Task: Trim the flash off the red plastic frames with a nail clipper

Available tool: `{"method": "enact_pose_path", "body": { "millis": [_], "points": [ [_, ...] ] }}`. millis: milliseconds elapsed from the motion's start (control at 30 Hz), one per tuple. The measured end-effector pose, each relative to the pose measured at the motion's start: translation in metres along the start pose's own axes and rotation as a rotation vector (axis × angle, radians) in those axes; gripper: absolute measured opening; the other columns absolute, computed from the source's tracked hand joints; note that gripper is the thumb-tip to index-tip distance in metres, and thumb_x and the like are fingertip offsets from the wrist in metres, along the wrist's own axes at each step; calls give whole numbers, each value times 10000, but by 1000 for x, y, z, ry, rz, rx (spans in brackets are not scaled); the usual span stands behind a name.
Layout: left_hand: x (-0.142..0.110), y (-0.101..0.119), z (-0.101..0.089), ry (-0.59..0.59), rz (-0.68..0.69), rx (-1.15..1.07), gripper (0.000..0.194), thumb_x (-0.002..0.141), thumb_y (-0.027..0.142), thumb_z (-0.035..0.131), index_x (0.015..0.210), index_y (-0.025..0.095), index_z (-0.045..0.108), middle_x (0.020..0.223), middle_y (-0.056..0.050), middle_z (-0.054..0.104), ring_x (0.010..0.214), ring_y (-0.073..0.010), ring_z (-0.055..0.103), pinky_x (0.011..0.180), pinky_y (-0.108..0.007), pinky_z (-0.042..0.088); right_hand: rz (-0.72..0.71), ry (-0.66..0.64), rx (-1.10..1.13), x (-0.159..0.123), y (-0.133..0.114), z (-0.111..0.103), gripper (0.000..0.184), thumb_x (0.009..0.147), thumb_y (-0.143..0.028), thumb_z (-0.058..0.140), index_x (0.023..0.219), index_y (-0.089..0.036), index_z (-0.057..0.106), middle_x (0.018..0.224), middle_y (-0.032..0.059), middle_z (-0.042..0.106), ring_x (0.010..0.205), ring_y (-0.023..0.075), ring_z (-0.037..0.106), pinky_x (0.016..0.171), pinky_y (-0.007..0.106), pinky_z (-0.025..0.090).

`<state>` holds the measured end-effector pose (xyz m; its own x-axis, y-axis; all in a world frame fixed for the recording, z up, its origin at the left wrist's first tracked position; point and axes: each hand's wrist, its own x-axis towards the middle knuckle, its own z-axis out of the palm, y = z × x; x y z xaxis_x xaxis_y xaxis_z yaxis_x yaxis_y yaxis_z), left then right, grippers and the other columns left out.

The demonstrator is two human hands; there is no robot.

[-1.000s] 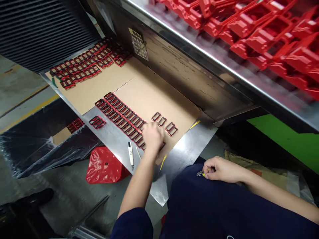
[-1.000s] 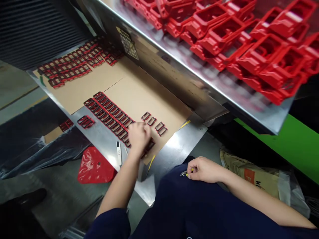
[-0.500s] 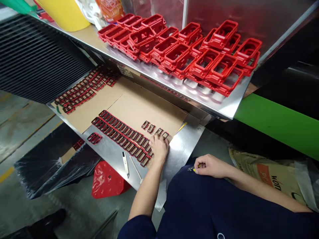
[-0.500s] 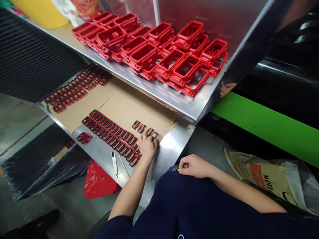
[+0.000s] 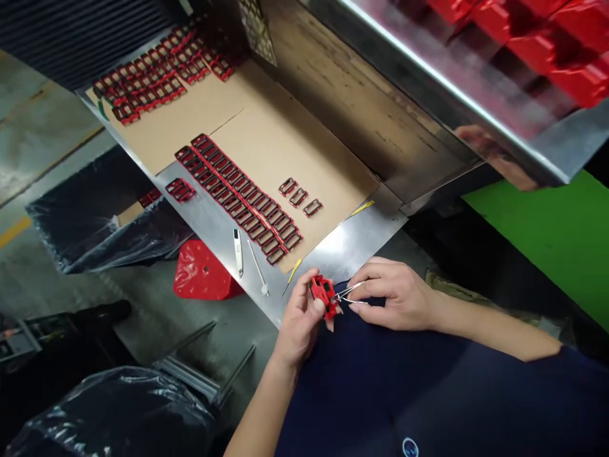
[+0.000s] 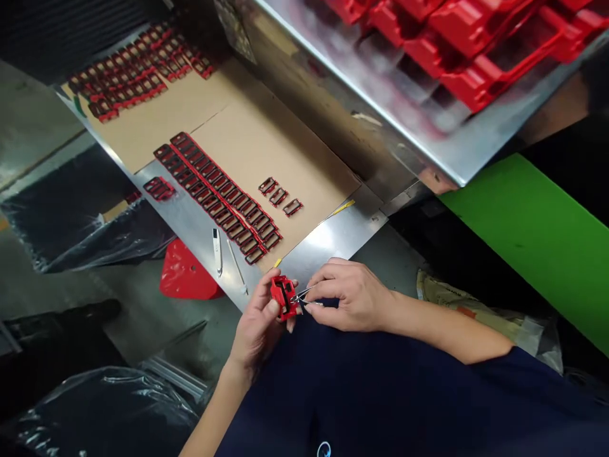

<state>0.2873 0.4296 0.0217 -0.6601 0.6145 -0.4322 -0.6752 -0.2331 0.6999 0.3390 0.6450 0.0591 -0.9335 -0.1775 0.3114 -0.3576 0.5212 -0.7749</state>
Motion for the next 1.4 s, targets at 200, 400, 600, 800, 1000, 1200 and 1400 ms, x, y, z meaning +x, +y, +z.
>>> {"method": "enact_pose_path", "body": {
  "millis": [200,400,600,800,1000,1200,1400],
  "points": [
    [-20,-10,-2,-63,23,290,883,681,255,899,1450,330,472,1537,-128,441,825,-123,656,646,-242,579,-8,-127,-76,-3,6,9,104,900,-172,649,882,-182,751,903,29,709,797,127,637,714,236,499],
    [-29,-9,-1,8,204,650,709,754,216,760,1413,224,500,1356,-142,587,977,-222,716,734,-304,626,-54,-161,4,-3,5,11,73,912,-170,667,935,-175,736,965,38,717,819,120,644,738,233,513],
    [-29,-13,-5,16,335,773,707,787,219,718,1441,225,448,1382,-144,612,1053,-239,714,827,-335,629,-81,-105,-8,-7,4,9,50,903,-201,714,932,-170,741,993,56,716,848,136,666,765,255,545],
    [-30,-12,-5,-3,402,836,699,793,208,714,1439,217,447,1390,-147,619,1137,-254,688,885,-348,612,-131,-117,62,-8,5,10,71,913,-230,714,901,-171,752,987,66,707,862,135,670,782,260,573],
    [-30,-10,-6,5,400,812,692,796,223,722,1437,214,462,1378,-148,632,1067,-236,710,866,-342,613,-175,-96,94,-8,6,14,79,918,-228,717,891,-158,742,987,76,708,858,141,668,787,269,576],
    [-28,-9,-8,17,395,794,700,780,238,739,1430,207,480,1377,-153,632,1111,-253,700,879,-342,620,-185,-104,84,-5,5,15,85,926,-237,709,904,-161,740,996,75,709,846,132,664,777,259,569],
    [-29,-11,-10,37,410,761,706,777,252,760,1427,216,488,1347,-147,638,1101,-244,700,867,-328,632,-191,-109,71,-4,3,15,81,929,-229,705,909,-158,741,994,77,708,835,130,663,762,253,566]
  ]
}}
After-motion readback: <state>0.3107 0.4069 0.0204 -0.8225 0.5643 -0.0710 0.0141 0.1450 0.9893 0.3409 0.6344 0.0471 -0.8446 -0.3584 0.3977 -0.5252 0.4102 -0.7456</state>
